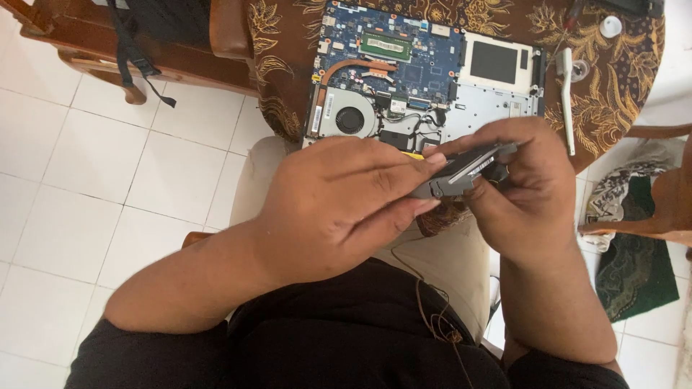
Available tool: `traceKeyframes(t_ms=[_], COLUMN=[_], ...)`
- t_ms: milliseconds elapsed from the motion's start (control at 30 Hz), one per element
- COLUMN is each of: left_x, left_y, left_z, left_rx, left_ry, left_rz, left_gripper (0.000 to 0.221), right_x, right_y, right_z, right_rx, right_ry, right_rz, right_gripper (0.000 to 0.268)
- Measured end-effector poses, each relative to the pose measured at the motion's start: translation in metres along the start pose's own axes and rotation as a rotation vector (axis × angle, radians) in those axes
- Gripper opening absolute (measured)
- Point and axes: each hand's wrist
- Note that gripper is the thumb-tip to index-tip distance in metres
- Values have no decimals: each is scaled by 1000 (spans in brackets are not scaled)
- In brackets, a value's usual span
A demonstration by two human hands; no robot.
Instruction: Reinstalling a hard drive into a laptop chassis and securing it with screws using a screwdriver.
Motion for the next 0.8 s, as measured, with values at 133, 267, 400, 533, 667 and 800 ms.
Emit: traceKeyframes(t_ms=[133,267,400,533,667,800], left_x=[2,-3,-1,-3,-5,4], left_y=[-3,6,5,5,7,0], left_z=[-1,-8,-6,-3,-2,-5], left_rx=[7,-22,-19,39,69,87], left_ry=[473,688,749,780,763,443], left_rz=[111,213,202,199,166,158], left_gripper=[26,9,6,3,5,29], right_x=[-4,-14,-3,13,16,-12], right_y=[3,1,1,3,4,-4], right_z=[0,-19,-30,-26,-23,-41], right_rx=[34,24,165,221,219,197], right_ry=[-58,-511,-629,-739,-758,-688], right_rz=[-113,-314,-467,-481,-465,-541], right_gripper=[26,30,26,19,13,15])
Point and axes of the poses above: each hand's wrist, its own y-axis towards the middle knuckle, its own z-axis out of the palm, x = y × z, and after that the axes turned 14 degrees about x, right-handed
